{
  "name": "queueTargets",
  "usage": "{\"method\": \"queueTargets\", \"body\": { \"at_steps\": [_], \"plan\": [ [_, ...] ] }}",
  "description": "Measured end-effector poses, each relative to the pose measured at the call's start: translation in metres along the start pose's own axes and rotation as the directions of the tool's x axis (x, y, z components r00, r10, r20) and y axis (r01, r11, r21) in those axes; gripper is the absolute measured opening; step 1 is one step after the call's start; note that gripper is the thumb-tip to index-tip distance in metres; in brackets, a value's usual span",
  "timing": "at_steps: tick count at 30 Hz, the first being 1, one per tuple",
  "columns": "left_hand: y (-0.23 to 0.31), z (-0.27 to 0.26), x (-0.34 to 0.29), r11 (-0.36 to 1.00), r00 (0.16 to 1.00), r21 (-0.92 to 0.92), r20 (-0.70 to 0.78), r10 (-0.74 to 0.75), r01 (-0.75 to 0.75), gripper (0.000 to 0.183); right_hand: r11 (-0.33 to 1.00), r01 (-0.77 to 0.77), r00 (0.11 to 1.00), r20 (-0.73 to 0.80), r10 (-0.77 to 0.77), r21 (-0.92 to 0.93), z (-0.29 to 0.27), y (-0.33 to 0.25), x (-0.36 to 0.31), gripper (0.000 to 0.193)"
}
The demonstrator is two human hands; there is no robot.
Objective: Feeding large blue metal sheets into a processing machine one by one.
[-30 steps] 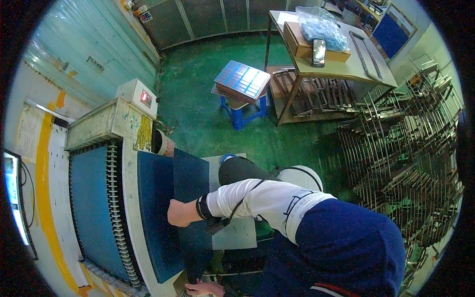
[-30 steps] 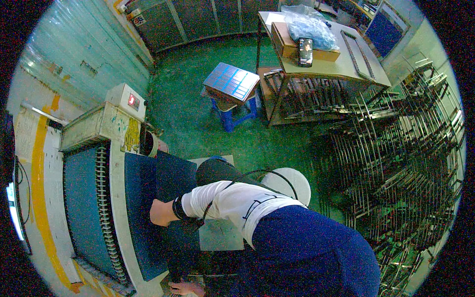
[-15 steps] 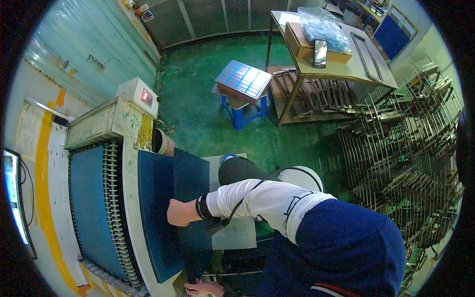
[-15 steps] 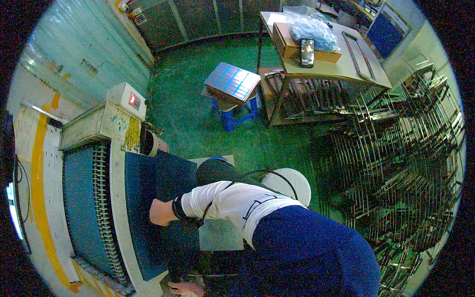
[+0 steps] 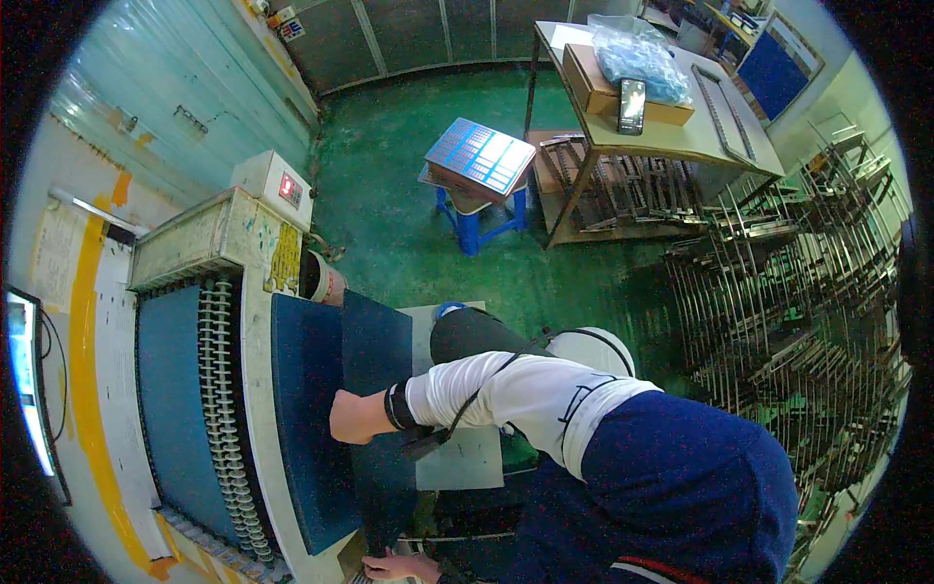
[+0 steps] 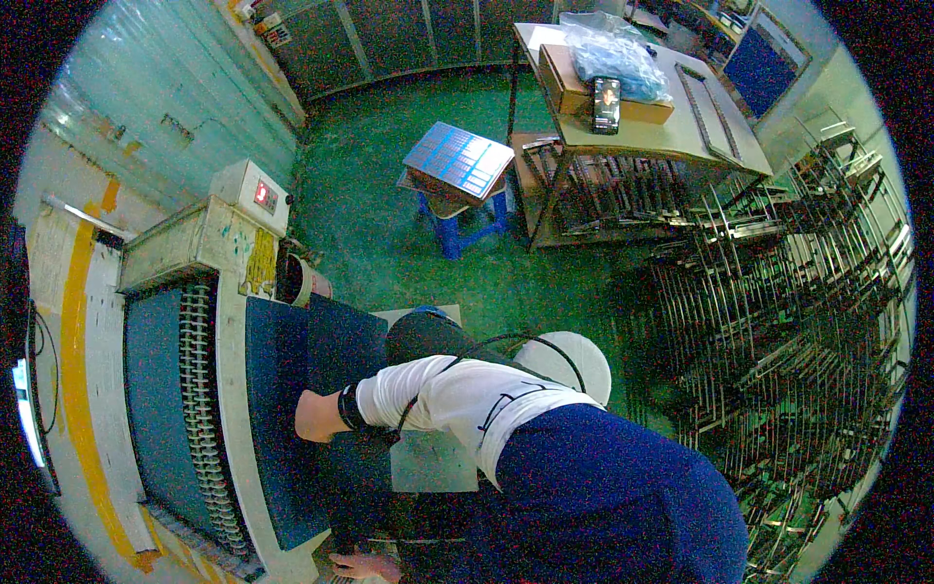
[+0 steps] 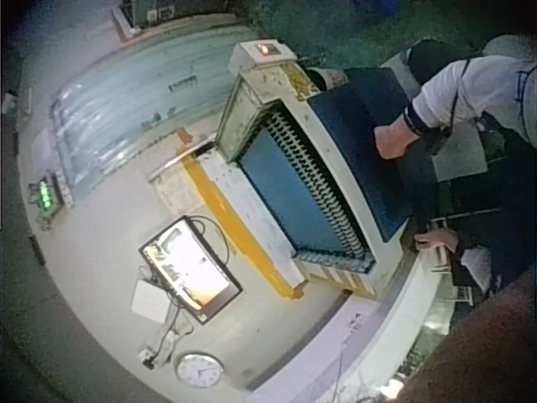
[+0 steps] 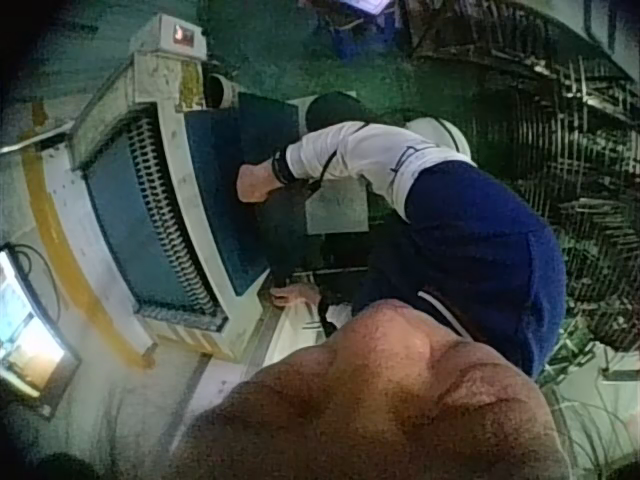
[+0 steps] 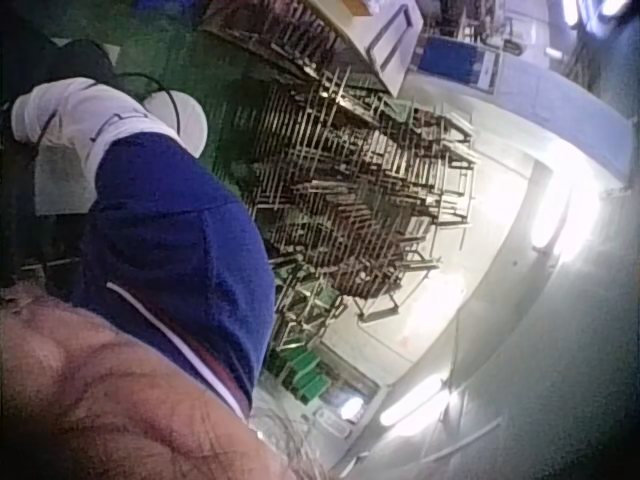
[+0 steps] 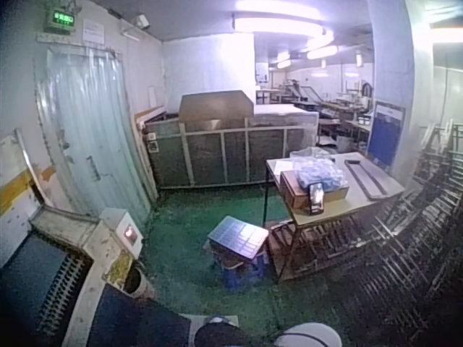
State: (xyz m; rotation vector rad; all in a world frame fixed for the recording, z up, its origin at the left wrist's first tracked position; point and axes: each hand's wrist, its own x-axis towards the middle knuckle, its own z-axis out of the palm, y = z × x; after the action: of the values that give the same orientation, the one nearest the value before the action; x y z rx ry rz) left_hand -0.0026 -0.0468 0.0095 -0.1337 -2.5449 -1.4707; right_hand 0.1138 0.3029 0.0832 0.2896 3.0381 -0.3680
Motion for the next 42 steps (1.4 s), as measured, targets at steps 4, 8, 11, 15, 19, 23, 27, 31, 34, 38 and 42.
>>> {"method": "queueTargets", "body": {
  "at_steps": [4,8,11,15,19,23,27,31,34,38,42],
  "plan": [
    [0.000,0.001,-0.003,1.000,1.000,0.001,0.006,0.010,-0.010,0.043,1.000,-0.005,1.000,0.027,0.005,0.005,-0.003,0.001,-0.006,0.015],
    [0.002,-0.002,-0.007,1.000,1.000,0.012,0.008,0.019,-0.019,0.043,1.000,-0.008,1.000,0.007,0.008,0.017,-0.003,-0.001,-0.008,0.014],
    [0.003,-0.005,-0.009,0.998,0.999,0.026,0.007,0.049,-0.050,0.043,1.000,0.010,1.000,-0.009,-0.010,-0.004,0.000,-0.003,-0.008,0.014],
    [0.003,-0.003,-0.010,0.999,0.998,-0.017,-0.025,0.052,-0.052,0.041,1.000,0.024,0.999,0.021,-0.024,-0.010,0.004,-0.006,-0.004,0.016],
    [-0.001,-0.003,-0.010,0.998,1.000,-0.057,-0.015,0.003,-0.004,0.037,1.000,0.021,1.000,0.024,-0.020,-0.023,0.009,-0.009,-0.004,0.014],
    [-0.007,-0.004,-0.007,0.993,0.999,-0.113,0.003,-0.044,0.044,0.034,0.999,0.031,0.999,-0.018,-0.030,0.015,0.013,-0.008,-0.003,0.012],
    [-0.002,-0.002,-0.012,0.992,0.999,-0.116,0.002,-0.047,0.047,0.034,0.999,0.029,1.000,0.000,-0.029,0.021,0.016,-0.007,-0.002,0.011],
    [0.001,-0.002,-0.013,0.995,0.999,-0.097,-0.012,-0.033,0.031,0.034,0.999,0.036,0.997,0.072,-0.039,0.030,0.010,-0.007,-0.003,0.015],
    [0.003,-0.003,-0.013,0.995,0.999,-0.095,-0.016,-0.029,0.027,0.034,0.999,0.006,0.990,0.141,-0.011,0.032,0.007,-0.010,-0.001,0.017],
    [0.004,-0.002,-0.015,0.995,0.999,-0.093,-0.020,-0.025,0.023,0.034,0.999,0.025,1.000,0.010,-0.025,0.029,0.013,-0.008,-0.004,0.012],
    [0.006,0.000,-0.016,0.996,0.999,-0.092,-0.023,-0.022,0.019,0.034,0.999,0.030,0.999,-0.018,-0.030,0.013,0.017,-0.008,-0.002,0.012]
  ]
}}
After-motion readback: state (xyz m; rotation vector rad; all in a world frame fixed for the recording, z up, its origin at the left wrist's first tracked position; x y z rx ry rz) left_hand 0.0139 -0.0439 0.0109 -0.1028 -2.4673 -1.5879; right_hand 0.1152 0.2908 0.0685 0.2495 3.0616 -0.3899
